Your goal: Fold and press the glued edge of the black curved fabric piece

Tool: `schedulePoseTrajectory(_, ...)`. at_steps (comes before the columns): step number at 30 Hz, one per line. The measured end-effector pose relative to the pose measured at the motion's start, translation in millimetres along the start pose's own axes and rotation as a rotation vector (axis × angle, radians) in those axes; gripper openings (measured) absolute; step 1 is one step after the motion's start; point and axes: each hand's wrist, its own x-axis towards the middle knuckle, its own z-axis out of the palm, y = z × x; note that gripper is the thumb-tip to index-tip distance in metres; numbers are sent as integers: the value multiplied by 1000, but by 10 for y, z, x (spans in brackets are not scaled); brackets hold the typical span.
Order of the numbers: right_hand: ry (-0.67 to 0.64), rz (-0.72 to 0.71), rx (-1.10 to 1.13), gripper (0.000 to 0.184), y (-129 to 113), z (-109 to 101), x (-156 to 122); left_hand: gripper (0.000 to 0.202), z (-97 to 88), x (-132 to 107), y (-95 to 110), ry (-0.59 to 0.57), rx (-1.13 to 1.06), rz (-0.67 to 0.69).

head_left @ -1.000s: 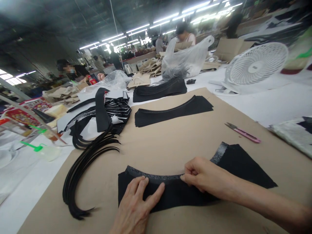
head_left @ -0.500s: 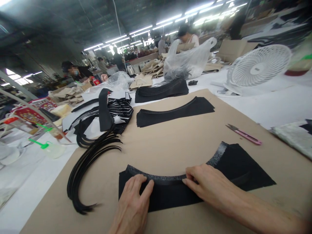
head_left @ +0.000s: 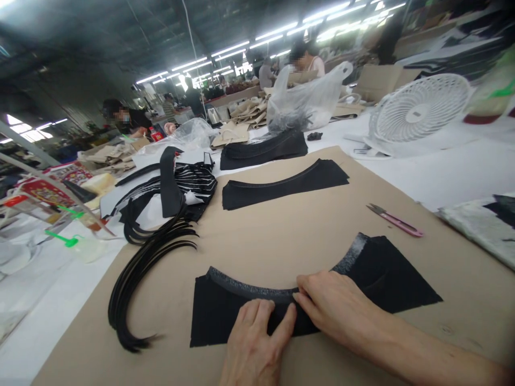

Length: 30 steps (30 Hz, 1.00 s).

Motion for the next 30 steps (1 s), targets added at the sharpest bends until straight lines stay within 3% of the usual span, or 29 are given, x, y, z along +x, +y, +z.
schedulePoseTrajectory(7, -125, -2, 313, 26, -90, -250, 176, 48, 25, -31, 33, 14, 13, 6)
schedulePoseTrajectory(11, -199, 26, 403, 21, -71, -272, 230, 50, -12, -23, 32, -5, -10, 8)
schedulePoseTrajectory(18, -146, 53, 223, 21, 116, -91, 145, 38, 35, -28, 72, -54, -12, -90)
schedulePoseTrajectory(23, -105, 22, 96, 21, 75, -84, 125, 44, 81, -57, 95, -101, 28, -57)
schedulePoseTrajectory(30, -75, -15, -14, 26, 77, -42, 73, 49, 136, -169, 104, -72, 115, -57)
